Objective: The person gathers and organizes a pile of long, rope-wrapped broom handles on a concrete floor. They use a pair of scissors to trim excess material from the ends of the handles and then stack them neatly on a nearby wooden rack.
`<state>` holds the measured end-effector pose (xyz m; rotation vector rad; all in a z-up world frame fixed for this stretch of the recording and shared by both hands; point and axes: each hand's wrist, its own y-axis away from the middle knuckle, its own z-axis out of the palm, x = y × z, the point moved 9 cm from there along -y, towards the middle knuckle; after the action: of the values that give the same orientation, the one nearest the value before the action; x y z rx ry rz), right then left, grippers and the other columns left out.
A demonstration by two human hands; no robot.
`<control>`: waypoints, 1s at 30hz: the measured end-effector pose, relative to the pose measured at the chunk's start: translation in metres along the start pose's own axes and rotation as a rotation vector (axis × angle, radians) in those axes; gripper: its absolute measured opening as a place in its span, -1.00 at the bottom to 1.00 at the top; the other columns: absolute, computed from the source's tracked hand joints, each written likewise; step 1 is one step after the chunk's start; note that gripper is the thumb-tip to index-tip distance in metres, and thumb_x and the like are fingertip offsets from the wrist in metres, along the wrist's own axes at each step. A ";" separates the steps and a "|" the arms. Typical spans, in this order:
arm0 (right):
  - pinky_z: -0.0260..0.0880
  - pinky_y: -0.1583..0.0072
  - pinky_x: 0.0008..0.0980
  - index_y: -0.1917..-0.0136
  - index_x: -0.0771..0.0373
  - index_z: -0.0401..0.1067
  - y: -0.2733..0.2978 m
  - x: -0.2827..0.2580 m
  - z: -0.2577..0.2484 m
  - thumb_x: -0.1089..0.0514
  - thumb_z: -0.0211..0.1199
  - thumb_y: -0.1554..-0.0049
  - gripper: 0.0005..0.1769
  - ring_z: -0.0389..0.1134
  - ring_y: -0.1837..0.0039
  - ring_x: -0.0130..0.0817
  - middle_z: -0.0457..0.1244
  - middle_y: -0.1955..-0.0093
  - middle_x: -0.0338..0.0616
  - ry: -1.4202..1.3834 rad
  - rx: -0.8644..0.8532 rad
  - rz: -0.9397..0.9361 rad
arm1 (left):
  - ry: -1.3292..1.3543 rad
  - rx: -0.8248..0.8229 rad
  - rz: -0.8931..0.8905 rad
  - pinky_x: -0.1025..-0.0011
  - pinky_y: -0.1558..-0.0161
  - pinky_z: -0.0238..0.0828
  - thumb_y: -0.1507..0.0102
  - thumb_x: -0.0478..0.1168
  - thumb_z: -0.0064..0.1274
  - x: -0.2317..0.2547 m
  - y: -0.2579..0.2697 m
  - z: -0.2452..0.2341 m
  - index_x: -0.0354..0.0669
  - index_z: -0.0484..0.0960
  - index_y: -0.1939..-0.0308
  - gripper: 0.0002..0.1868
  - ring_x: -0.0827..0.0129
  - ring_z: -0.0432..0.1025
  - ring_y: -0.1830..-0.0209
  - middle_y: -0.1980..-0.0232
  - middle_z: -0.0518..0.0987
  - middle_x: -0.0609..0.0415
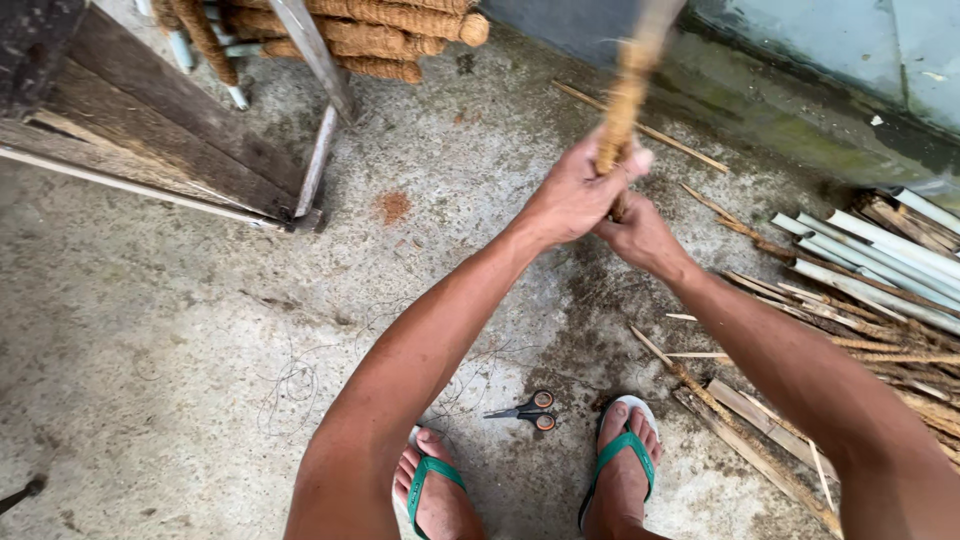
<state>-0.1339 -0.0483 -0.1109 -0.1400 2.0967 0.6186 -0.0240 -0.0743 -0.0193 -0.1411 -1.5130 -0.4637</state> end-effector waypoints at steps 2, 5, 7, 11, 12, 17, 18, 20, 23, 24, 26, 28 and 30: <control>0.55 0.11 -0.14 -0.15 0.35 0.35 0.014 -0.014 -0.006 0.08 0.28 -0.17 -0.62 0.40 0.17 -0.20 0.37 0.09 0.07 0.102 -0.038 -0.046 | 0.209 0.108 0.023 -0.05 -0.16 0.47 -0.30 0.14 0.07 -0.011 0.017 -0.025 -0.16 0.51 -0.13 -0.49 0.16 0.57 -0.09 0.06 0.69 -0.05; 0.60 0.09 -0.18 -0.28 0.27 0.22 0.041 -0.020 0.002 -0.05 0.29 -0.14 -0.43 0.44 0.16 -0.26 0.39 0.07 0.04 0.265 -0.180 -0.103 | 0.636 0.204 -0.005 0.03 -0.24 0.52 -0.33 0.06 0.16 -0.040 0.047 -0.048 -0.21 0.51 0.07 -0.60 0.17 0.58 -0.08 0.11 0.64 0.00; 0.62 0.12 -0.15 -0.44 0.15 0.09 0.059 -0.015 0.017 -0.06 0.21 -0.14 -0.32 0.45 0.18 -0.22 0.38 0.01 0.05 0.233 -0.272 -0.077 | 0.808 0.256 -0.081 0.07 -0.19 0.61 -0.32 0.01 0.18 -0.057 0.064 -0.059 -0.20 0.51 0.16 -0.65 0.18 0.60 0.01 0.18 0.61 0.01; 0.52 -0.03 -0.01 -0.62 0.15 -0.12 0.079 -0.061 0.035 0.00 0.15 -0.28 -0.22 0.43 -0.06 -0.10 0.28 -0.25 0.36 0.235 -0.289 -0.427 | 0.884 0.365 -0.192 0.10 0.02 0.69 -0.30 -0.05 0.14 -0.067 0.082 -0.084 -0.21 0.51 0.23 -0.71 0.20 0.62 0.18 0.29 0.61 0.02; 0.54 -0.01 -0.05 -0.64 0.09 -0.19 0.074 -0.062 0.040 -0.01 0.11 -0.27 -0.19 0.45 0.01 -0.15 0.33 -0.19 0.27 0.254 -0.342 -0.324 | 0.911 0.389 -0.180 0.10 0.05 0.71 -0.31 -0.08 0.14 -0.063 0.081 -0.093 -0.23 0.50 0.25 -0.73 0.19 0.62 0.21 0.31 0.60 0.02; 0.58 0.10 -0.09 -0.69 -0.08 -0.38 0.036 -0.109 0.053 0.00 0.00 -0.23 -0.11 0.44 0.25 -0.19 0.41 -0.07 0.03 0.432 -0.503 -0.055 | 1.011 0.531 -0.153 0.13 0.09 0.73 -0.30 -0.16 0.14 -0.057 0.083 -0.148 -0.24 0.48 0.23 -0.78 0.19 0.58 0.35 0.40 0.57 -0.01; 0.59 0.11 -0.09 -0.69 -0.06 -0.37 0.026 -0.128 0.058 0.01 0.00 -0.24 -0.12 0.44 0.24 -0.20 0.40 -0.06 0.04 0.436 -0.510 -0.099 | 1.043 0.554 -0.137 0.14 0.09 0.74 -0.31 -0.17 0.15 -0.058 0.080 -0.160 -0.24 0.46 0.22 -0.77 0.21 0.57 0.38 0.42 0.55 0.00; 0.59 0.13 -0.11 -0.69 -0.01 -0.36 0.005 -0.163 0.069 0.04 -0.01 -0.27 -0.14 0.43 0.22 -0.23 0.37 -0.02 0.06 0.440 -0.521 -0.186 | 1.063 0.623 -0.089 0.14 0.02 0.71 -0.27 -0.12 0.22 -0.061 0.077 -0.191 -0.23 0.48 0.09 -0.69 0.21 0.55 0.33 0.38 0.54 0.01; 0.47 0.22 -0.20 -0.69 -0.05 -0.36 -0.031 -0.196 0.089 0.06 0.01 -0.28 -0.14 0.34 0.28 -0.28 0.33 0.00 -0.01 0.548 -0.519 -0.111 | 1.064 0.668 0.022 0.06 -0.20 0.50 -0.22 0.03 0.27 -0.070 0.080 -0.229 -0.21 0.41 -0.13 -0.43 0.13 0.52 0.06 0.15 0.55 -0.05; 0.44 0.27 -0.23 -0.69 -0.06 -0.35 -0.043 -0.209 0.098 0.09 0.02 -0.27 -0.13 0.28 0.32 -0.29 0.32 0.03 -0.03 0.584 -0.510 -0.099 | 1.059 0.677 0.070 0.02 -0.29 0.40 -0.21 0.10 0.28 -0.072 0.081 -0.239 -0.21 0.37 -0.20 -0.33 0.09 0.50 -0.07 0.04 0.56 -0.09; 0.26 0.29 -0.24 -0.71 -0.08 -0.37 -0.067 -0.233 0.117 0.12 0.03 -0.29 -0.11 0.21 0.35 -0.32 0.31 0.21 0.02 0.656 -0.505 -0.137 | 0.962 0.694 0.032 -0.04 -0.39 0.19 -0.21 0.21 0.19 -0.082 0.086 -0.247 -0.19 0.31 -0.31 -0.22 0.10 0.36 -0.29 -0.18 0.50 -0.11; 0.20 0.31 -0.24 -0.70 -0.02 -0.24 -0.094 -0.241 0.139 0.06 -0.04 -0.37 -0.26 0.15 0.35 -0.35 0.23 0.26 -0.12 0.629 -0.500 -0.078 | 0.880 0.691 0.022 -0.07 -0.42 0.08 -0.21 0.31 0.10 -0.088 0.095 -0.250 -0.16 0.29 -0.38 -0.15 0.10 0.28 -0.40 -0.31 0.45 -0.12; 0.21 0.31 -0.24 -0.72 0.01 -0.30 -0.121 -0.249 0.167 0.23 -0.01 -0.30 -0.15 0.18 0.33 -0.34 0.32 0.14 0.02 0.682 -0.480 -0.152 | 0.815 0.667 0.042 -0.07 -0.41 0.07 -0.20 0.38 0.01 -0.091 0.109 -0.245 -0.12 0.31 -0.41 -0.11 0.08 0.26 -0.40 -0.37 0.40 -0.11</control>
<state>0.1741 -0.1059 -0.0313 -0.8779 2.4966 1.0809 0.2454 -0.0478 -0.1040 0.4881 -0.7877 0.0532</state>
